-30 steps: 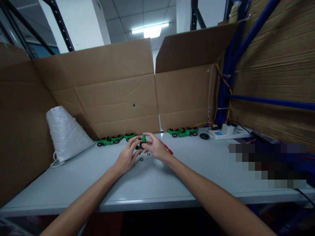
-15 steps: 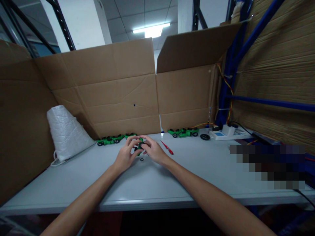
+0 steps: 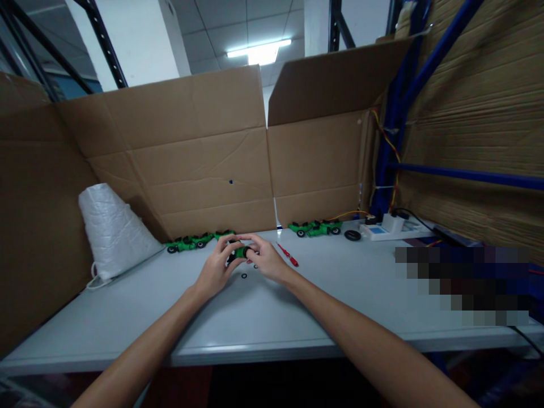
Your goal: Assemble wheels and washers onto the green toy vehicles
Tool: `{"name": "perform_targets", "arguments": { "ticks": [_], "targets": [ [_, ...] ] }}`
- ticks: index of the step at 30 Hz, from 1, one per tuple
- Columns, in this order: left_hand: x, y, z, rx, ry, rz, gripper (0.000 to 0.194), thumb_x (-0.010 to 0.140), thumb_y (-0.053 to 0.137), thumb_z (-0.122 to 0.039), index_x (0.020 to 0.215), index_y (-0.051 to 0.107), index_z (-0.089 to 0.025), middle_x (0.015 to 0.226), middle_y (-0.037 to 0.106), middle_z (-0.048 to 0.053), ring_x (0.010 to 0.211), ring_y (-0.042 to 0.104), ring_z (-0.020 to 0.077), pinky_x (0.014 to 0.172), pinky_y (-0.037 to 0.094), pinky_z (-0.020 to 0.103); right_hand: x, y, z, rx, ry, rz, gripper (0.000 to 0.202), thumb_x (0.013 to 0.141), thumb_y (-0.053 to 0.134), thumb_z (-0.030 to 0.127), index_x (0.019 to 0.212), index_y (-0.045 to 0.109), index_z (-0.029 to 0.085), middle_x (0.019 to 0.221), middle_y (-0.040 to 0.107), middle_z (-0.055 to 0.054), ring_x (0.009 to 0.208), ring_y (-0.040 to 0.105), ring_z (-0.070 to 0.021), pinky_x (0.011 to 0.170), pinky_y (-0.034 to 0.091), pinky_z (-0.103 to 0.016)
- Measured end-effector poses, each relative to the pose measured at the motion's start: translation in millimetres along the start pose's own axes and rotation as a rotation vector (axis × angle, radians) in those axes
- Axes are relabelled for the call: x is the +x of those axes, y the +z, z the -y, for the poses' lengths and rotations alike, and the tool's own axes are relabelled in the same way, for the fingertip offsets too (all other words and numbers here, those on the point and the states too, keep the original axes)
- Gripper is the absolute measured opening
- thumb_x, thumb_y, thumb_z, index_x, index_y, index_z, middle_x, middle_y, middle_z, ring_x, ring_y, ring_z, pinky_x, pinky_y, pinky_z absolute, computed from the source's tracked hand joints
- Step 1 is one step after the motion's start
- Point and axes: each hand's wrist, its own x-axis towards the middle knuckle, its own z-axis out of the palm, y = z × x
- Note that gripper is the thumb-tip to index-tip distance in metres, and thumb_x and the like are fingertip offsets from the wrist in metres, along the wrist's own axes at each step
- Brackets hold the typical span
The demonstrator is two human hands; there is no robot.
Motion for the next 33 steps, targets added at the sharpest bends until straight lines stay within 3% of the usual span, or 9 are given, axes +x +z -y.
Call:
{"name": "perform_targets", "arguments": {
  "ticks": [5,9,12,16,19,23,27,33],
  "targets": [
    [0.0,0.4,2.6,0.008,0.014,-0.011,0.037,0.1,0.062,-0.029,0.136,0.057,-0.028,0.14,0.052,0.011,0.122,0.062,0.0249,0.103,0.055,0.042,2.0,-3.1,-4.9,-0.007,-0.01,-0.063,0.022,0.082,0.065,0.026,0.103,0.065,0.02,0.092,0.071,-0.002,0.074,0.064,-0.0142,0.065,0.052,-0.026],
    [0.4,-1.3,2.2,0.014,0.008,-0.018,0.035,0.1,0.062,-0.03,0.134,0.058,-0.029,0.14,0.052,0.011,0.124,0.061,0.0256,0.104,0.055,0.042,2.3,-6.1,-5.3,0.015,0.0,-0.067,0.016,0.082,0.07,0.03,0.093,0.064,0.02,0.085,0.07,0.0,0.069,0.061,-0.0127,0.063,0.049,-0.024],
    [0.5,-1.4,3.4,0.009,-0.003,-0.021,0.034,0.1,0.062,-0.031,0.133,0.058,-0.028,0.14,0.051,0.011,0.124,0.061,0.0254,0.105,0.054,0.043,2.1,-7.6,-5.9,0.026,0.002,-0.058,0.018,0.084,0.071,0.033,0.095,0.065,0.02,0.082,0.07,0.0,0.069,0.063,-0.0134,0.065,0.05,-0.026],
    [0.2,0.7,7.6,0.008,-0.023,-0.018,0.033,0.101,0.059,-0.031,0.134,0.057,-0.028,0.139,0.052,0.011,0.122,0.062,0.0251,0.102,0.056,0.042,2.6,-9.1,-9.5,-0.068,0.0,-0.042,0.026,0.092,0.062,0.036,0.112,0.068,0.02,0.091,0.073,-0.003,0.074,0.067,-0.0161,0.066,0.052,-0.028],
    [0.0,1.2,12.9,0.004,-0.049,-0.023,0.031,0.102,0.057,-0.032,0.133,0.056,-0.027,0.137,0.053,0.011,0.122,0.062,0.0252,0.102,0.055,0.042,2.6,-13.4,-10.7,-0.241,-0.006,-0.016,0.031,0.099,0.052,0.032,0.123,0.068,0.022,0.107,0.074,-0.006,0.081,0.068,-0.0168,0.072,0.054,-0.03],
    [-1.0,-1.8,23.4,-0.005,-0.093,-0.042,0.029,0.102,0.057,-0.031,0.131,0.057,-0.027,0.134,0.055,0.01,0.122,0.06,0.025,0.105,0.051,0.042,-0.3,-22.9,-7.0,-0.742,-0.002,-0.067,0.034,0.102,0.045,0.021,0.129,0.065,0.02,0.103,0.076,-0.007,0.094,0.067,-0.0202,0.09,0.048,-0.034],
    [-3.8,-4.3,34.5,0.004,-0.151,-0.012,0.024,0.101,0.058,-0.03,0.125,0.06,-0.026,0.128,0.056,0.009,0.118,0.061,0.0242,0.104,0.05,0.041,-3.5,-30.0,-3.5,-1.178,0.025,-0.084,0.029,0.101,0.047,0.016,0.121,0.067,0.018,0.111,0.074,-0.012,0.11,0.063,-0.0249,0.094,0.041,-0.035],
    [-8.8,-3.0,44.8,0.017,-0.182,0.054,0.025,0.1,0.058,-0.03,0.124,0.059,-0.025,0.127,0.057,0.009,0.115,0.061,0.0251,0.102,0.051,0.041,-4.0,-32.4,-1.8,-1.344,0.12,-0.156,0.027,0.101,0.044,0.012,0.111,0.068,0.019,0.111,0.074,-0.011,0.111,0.062,-0.0256,0.091,0.037,-0.035]
  ]
}}
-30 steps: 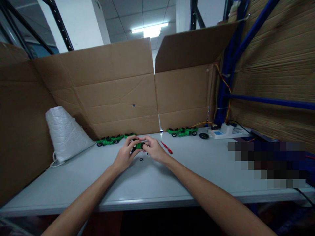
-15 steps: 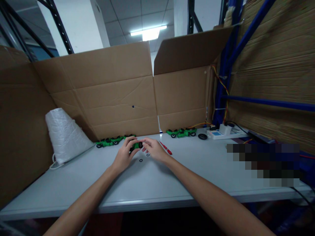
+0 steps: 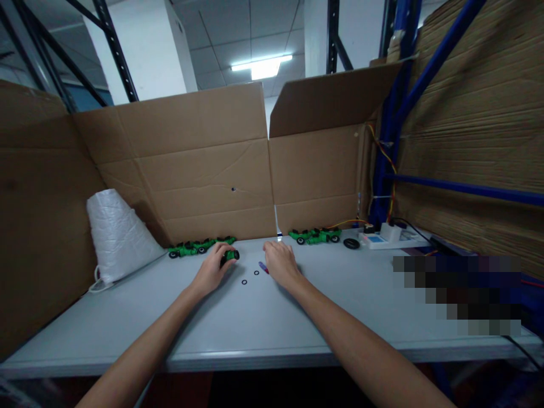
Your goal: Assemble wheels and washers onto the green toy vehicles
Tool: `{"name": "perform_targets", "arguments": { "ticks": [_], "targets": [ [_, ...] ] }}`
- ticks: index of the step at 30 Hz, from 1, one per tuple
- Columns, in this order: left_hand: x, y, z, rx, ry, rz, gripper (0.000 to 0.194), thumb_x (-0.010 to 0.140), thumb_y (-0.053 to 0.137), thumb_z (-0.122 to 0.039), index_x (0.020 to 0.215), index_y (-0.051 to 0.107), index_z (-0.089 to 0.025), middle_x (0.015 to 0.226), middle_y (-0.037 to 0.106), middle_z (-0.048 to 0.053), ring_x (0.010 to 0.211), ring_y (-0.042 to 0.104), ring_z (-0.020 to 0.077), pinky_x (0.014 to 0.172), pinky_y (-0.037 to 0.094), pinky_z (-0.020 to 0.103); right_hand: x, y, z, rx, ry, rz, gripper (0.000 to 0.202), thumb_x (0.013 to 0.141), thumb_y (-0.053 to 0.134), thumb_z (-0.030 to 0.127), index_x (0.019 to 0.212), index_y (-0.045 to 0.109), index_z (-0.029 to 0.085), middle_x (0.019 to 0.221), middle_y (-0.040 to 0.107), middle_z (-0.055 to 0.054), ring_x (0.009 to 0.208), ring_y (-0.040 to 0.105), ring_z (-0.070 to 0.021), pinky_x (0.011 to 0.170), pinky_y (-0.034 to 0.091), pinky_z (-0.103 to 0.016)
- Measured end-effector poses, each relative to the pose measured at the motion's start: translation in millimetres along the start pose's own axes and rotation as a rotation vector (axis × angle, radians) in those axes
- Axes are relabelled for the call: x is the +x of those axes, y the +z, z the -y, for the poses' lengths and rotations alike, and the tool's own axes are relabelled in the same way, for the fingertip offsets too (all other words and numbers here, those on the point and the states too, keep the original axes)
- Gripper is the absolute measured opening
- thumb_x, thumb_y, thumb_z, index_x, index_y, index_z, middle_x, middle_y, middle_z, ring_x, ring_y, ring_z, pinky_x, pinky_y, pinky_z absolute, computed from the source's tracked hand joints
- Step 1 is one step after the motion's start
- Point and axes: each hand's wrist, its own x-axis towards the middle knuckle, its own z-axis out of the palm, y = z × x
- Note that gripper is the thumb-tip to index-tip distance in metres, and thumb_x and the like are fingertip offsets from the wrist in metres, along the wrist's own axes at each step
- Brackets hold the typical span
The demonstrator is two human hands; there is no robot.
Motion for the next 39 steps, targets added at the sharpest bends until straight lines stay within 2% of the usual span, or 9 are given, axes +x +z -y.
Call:
{"name": "perform_targets", "arguments": {
  "ticks": [6,11,15,23,26,32,36,39],
  "targets": [
    [-0.6,1.2,6.0,-0.006,0.01,0.087,0.024,0.1,0.058,-0.032,0.123,0.061,-0.026,0.129,0.059,0.009,0.115,0.062,0.0251,0.103,0.05,0.041,6.7,-16.4,-9.4,-0.134,0.142,-0.054,0.034,0.107,0.032,0.017,0.121,0.062,0.017,0.119,0.071,-0.016,0.113,0.063,-0.0268,0.091,0.038,-0.035],
    [-0.3,1.6,8.6,-0.034,0.028,0.131,0.023,0.099,0.06,-0.034,0.12,0.064,-0.026,0.124,0.062,0.008,0.113,0.063,0.025,0.102,0.051,0.04,12.3,-27.5,-25.5,-0.169,0.23,0.064,0.035,0.11,0.028,0.029,0.123,0.059,0.018,0.104,0.075,-0.014,0.094,0.072,-0.0267,0.08,0.044,-0.033],
    [0.4,0.3,7.5,-0.072,0.045,0.174,0.023,0.099,0.061,-0.035,0.119,0.065,-0.025,0.122,0.064,0.008,0.112,0.063,0.0247,0.102,0.051,0.04,13.1,-27.6,-32.2,-0.176,0.233,0.084,0.038,0.11,0.029,0.033,0.12,0.062,0.017,0.103,0.075,-0.017,0.094,0.074,-0.0289,0.079,0.047,-0.034],
    [-0.5,3.7,11.3,-0.1,0.06,0.204,0.026,0.099,0.06,-0.034,0.122,0.067,-0.025,0.13,0.061,0.01,0.117,0.063,0.0256,0.108,0.05,0.044,10.8,-22.2,-28.3,-0.152,0.167,0.08,0.037,0.109,0.033,0.028,0.121,0.065,0.015,0.1,0.075,-0.02,0.091,0.074,-0.0298,0.079,0.047,-0.035],
    [-1.4,4.8,13.3,-0.082,0.05,0.206,0.026,0.099,0.059,-0.034,0.123,0.068,-0.026,0.134,0.059,0.01,0.119,0.063,0.0259,0.108,0.05,0.044,8.2,-17.0,-24.3,-0.078,0.083,0.082,0.034,0.108,0.037,0.028,0.115,0.068,0.016,0.1,0.075,-0.018,0.093,0.071,-0.0275,0.081,0.046,-0.034],
    [-1.9,1.4,14.3,-0.04,0.044,0.231,0.029,0.1,0.057,-0.035,0.125,0.072,-0.031,0.14,0.054,0.009,0.124,0.063,0.027,0.111,0.048,0.043,1.7,-4.0,-15.8,0.185,-0.354,0.156,0.019,0.098,0.064,0.029,0.111,0.075,0.02,0.106,0.067,-0.009,0.105,0.06,-0.0223,0.094,0.041,-0.032],
    [-1.6,-0.8,9.3,-0.034,0.044,0.229,0.029,0.101,0.055,-0.033,0.124,0.072,-0.031,0.143,0.053,0.009,0.127,0.06,0.0268,0.113,0.046,0.044,0.2,1.5,-13.6,0.203,-0.441,0.205,0.018,0.093,0.074,0.031,0.108,0.079,0.024,0.107,0.064,-0.008,0.105,0.056,-0.0236,0.094,0.039,-0.035],
    [-2.0,1.5,0.6,-0.054,0.028,0.187,0.023,0.101,0.054,-0.035,0.111,0.072,-0.025,0.135,0.058,0.01,0.119,0.064,0.0248,0.11,0.048,0.042,0.1,4.4,-13.0,0.203,-0.449,0.224,0.015,0.091,0.075,0.028,0.104,0.08,0.024,0.106,0.064,-0.007,0.104,0.055,-0.0237,0.092,0.038,-0.035]
  ]
}}
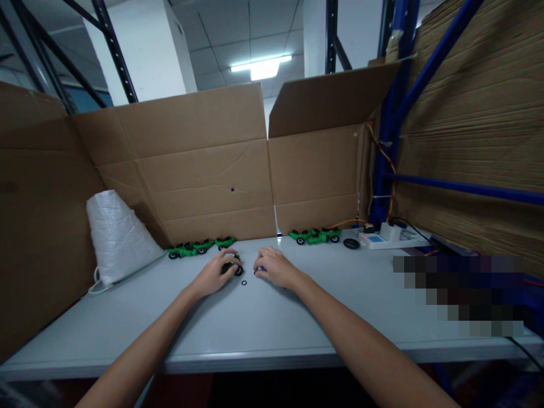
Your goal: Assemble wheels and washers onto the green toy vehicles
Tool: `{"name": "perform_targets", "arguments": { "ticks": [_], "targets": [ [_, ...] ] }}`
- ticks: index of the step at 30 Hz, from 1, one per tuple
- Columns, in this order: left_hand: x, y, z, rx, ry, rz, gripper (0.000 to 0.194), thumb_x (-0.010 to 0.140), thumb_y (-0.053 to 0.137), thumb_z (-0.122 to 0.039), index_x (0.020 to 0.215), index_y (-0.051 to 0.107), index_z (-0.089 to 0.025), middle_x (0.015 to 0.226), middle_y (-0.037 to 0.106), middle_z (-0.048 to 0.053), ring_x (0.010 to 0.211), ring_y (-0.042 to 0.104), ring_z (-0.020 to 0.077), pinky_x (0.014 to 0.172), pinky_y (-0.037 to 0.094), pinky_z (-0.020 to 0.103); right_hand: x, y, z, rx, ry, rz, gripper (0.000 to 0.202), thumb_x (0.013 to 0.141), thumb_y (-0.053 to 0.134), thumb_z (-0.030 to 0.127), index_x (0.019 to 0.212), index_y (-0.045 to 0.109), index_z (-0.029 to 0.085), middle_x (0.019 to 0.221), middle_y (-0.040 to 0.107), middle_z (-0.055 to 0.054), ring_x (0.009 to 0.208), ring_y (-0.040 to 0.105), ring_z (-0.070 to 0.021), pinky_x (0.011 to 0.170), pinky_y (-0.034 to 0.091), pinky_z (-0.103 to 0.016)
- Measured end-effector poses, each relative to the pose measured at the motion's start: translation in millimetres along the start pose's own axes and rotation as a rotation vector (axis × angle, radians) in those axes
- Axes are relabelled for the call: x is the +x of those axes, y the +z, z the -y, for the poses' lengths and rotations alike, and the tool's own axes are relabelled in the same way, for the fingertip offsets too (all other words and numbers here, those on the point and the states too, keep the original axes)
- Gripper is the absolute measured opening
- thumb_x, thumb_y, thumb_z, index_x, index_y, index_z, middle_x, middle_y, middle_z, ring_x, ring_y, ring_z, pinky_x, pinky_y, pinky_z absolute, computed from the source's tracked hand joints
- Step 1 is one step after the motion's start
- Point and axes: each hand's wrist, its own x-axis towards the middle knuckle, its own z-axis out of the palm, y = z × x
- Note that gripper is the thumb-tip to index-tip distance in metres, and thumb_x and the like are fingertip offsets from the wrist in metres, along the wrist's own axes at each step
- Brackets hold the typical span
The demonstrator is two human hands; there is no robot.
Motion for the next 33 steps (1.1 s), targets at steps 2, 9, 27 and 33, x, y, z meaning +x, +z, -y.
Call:
{"name": "perform_targets", "arguments": {
  "ticks": [2,9,27,33],
  "targets": [
    [0.4,3.6,-5.2,-0.011,-0.006,-0.02,0.02,0.099,0.057,-0.038,0.102,0.069,-0.022,0.126,0.062,0.01,0.112,0.066,0.0237,0.105,0.05,0.041,0.1,1.3,0.8,0.005,0.0,0.002,0.012,0.091,0.075,0.026,0.102,0.08,0.024,0.105,0.064,-0.007,0.103,0.055,-0.0234,0.091,0.038,-0.035],
    [-1.1,7.2,0.9,-0.06,-0.144,-0.086,0.048,0.09,0.068,-0.045,0.129,0.05,-0.023,0.113,0.067,0.009,0.1,0.068,0.0255,0.087,0.054,0.04,-1.6,0.1,10.8,0.041,0.024,-0.03,0.01,0.092,0.071,0.017,0.1,0.071,0.022,0.109,0.06,-0.005,0.108,0.055,-0.0214,0.094,0.038,-0.033],
    [1.8,5.3,26.9,0.144,-0.194,-0.061,0.037,0.092,0.064,-0.056,0.106,0.075,-0.023,0.113,0.065,0.009,0.108,0.061,0.0269,0.101,0.047,0.044,2.4,-4.7,19.2,0.133,0.047,-0.17,0.009,0.092,0.067,0.014,0.091,0.059,0.02,0.095,0.065,-0.004,0.094,0.057,-0.02,0.083,0.04,-0.03],
    [-0.4,-0.7,11.0,0.05,-0.059,0.0,0.026,0.091,0.068,-0.044,0.105,0.073,-0.023,0.108,0.065,0.007,0.098,0.064,0.0238,0.093,0.05,0.038,4.1,-1.7,16.9,0.15,0.022,-0.195,0.009,0.094,0.069,0.018,0.091,0.061,0.02,0.096,0.066,-0.004,0.095,0.056,-0.0205,0.087,0.04,-0.031]
  ]
}}
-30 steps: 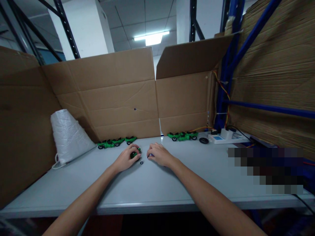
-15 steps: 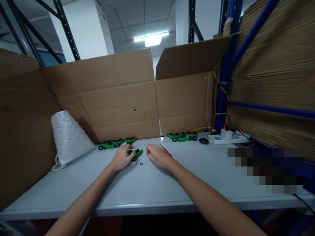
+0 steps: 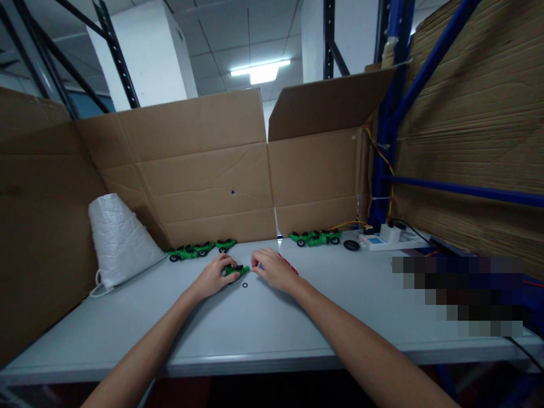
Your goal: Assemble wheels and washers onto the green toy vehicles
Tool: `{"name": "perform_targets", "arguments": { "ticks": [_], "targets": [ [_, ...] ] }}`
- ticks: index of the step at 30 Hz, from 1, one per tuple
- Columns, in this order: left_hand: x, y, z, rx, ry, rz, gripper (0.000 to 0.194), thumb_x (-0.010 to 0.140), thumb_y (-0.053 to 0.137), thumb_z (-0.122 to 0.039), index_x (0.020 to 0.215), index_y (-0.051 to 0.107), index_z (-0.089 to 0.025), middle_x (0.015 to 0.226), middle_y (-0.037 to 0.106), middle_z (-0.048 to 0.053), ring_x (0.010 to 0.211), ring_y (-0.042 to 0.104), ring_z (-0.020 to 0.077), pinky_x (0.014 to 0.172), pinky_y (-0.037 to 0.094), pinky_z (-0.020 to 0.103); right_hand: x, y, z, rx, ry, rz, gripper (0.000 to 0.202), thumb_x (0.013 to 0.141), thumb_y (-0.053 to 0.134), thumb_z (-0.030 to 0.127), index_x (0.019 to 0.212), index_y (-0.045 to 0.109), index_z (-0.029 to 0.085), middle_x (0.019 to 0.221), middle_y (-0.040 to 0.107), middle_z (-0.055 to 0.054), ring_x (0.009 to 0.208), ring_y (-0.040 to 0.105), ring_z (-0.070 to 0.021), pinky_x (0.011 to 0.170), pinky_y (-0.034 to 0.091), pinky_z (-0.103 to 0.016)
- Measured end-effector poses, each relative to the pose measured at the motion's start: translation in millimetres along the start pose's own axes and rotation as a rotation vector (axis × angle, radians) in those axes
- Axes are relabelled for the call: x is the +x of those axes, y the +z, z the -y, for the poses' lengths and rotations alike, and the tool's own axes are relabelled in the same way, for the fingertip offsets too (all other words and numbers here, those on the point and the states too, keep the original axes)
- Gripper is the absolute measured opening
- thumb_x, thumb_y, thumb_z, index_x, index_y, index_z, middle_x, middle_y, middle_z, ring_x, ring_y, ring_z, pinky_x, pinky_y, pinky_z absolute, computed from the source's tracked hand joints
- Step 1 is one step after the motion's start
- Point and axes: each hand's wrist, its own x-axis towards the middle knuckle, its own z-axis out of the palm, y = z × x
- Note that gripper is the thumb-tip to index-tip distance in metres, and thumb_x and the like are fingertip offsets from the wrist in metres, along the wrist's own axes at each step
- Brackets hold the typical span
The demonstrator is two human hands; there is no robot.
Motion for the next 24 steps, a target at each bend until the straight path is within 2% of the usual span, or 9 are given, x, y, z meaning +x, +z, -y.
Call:
{"name": "perform_targets", "arguments": {
  "ticks": [6,10,13,18,21,24],
  "targets": [
    [-0.3,0.2,-17.8,-0.055,0.032,-0.03,0.022,0.086,0.074,-0.034,0.103,0.067,-0.023,0.111,0.059,0.005,0.096,0.062,0.0206,0.088,0.052,0.033,-0.3,-2.0,2.7,0.005,-0.001,-0.003,0.005,0.095,0.068,0.021,0.094,0.063,0.02,0.095,0.066,-0.003,0.093,0.056,-0.0201,0.085,0.04,-0.031],
    [-1.0,1.3,-21.4,-0.081,0.028,-0.081,0.037,0.084,0.076,-0.029,0.118,0.062,-0.026,0.117,0.057,0.005,0.1,0.062,0.0208,0.083,0.054,0.031,-0.6,-1.1,2.9,0.016,-0.01,-0.004,0.005,0.096,0.068,0.023,0.095,0.065,0.02,0.094,0.066,-0.003,0.092,0.057,-0.0198,0.084,0.041,-0.03],
    [-0.3,1.7,-23.8,-0.116,0.018,-0.129,0.05,0.083,0.077,-0.026,0.129,0.057,-0.028,0.127,0.054,0.007,0.11,0.061,0.0235,0.08,0.057,0.031,0.3,0.5,1.2,0.043,-0.003,-0.053,0.004,0.096,0.067,0.021,0.094,0.064,0.02,0.095,0.066,-0.003,0.092,0.058,-0.0195,0.084,0.041,-0.03],
    [3.1,4.9,-24.6,-0.2,0.016,-0.212,0.067,0.082,0.077,-0.024,0.143,0.049,-0.029,0.151,0.041,0.012,0.128,0.054,0.028,0.072,0.06,0.029,3.2,3.6,-3.6,0.135,0.002,-0.15,0.007,0.094,0.065,0.014,0.097,0.063,0.02,0.093,0.065,-0.003,0.088,0.059,-0.0192,0.08,0.042,-0.029],
    [3.5,7.1,-23.9,-0.232,0.007,-0.228,0.064,0.087,0.074,-0.025,0.145,0.047,-0.029,0.155,0.039,0.012,0.131,0.054,0.0283,0.072,0.062,0.029,4.6,3.8,-4.1,0.196,0.007,-0.2,0.015,0.094,0.063,0.012,0.106,0.064,0.021,0.093,0.066,-0.002,0.087,0.061,-0.019,0.079,0.042,-0.029],
    [2.6,7.5,-25.1,-0.206,0.023,-0.234,0.055,0.092,0.069,-0.026,0.143,0.05,-0.03,0.155,0.041,0.011,0.133,0.053,0.0279,0.08,0.063,0.033,5.7,1.4,-1.8,0.215,-0.001,-0.23,0.009,0.095,0.062,0.014,0.099,0.066,0.022,0.094,0.065,-0.003,0.088,0.06,-0.0194,0.08,0.042,-0.03]
  ]
}}
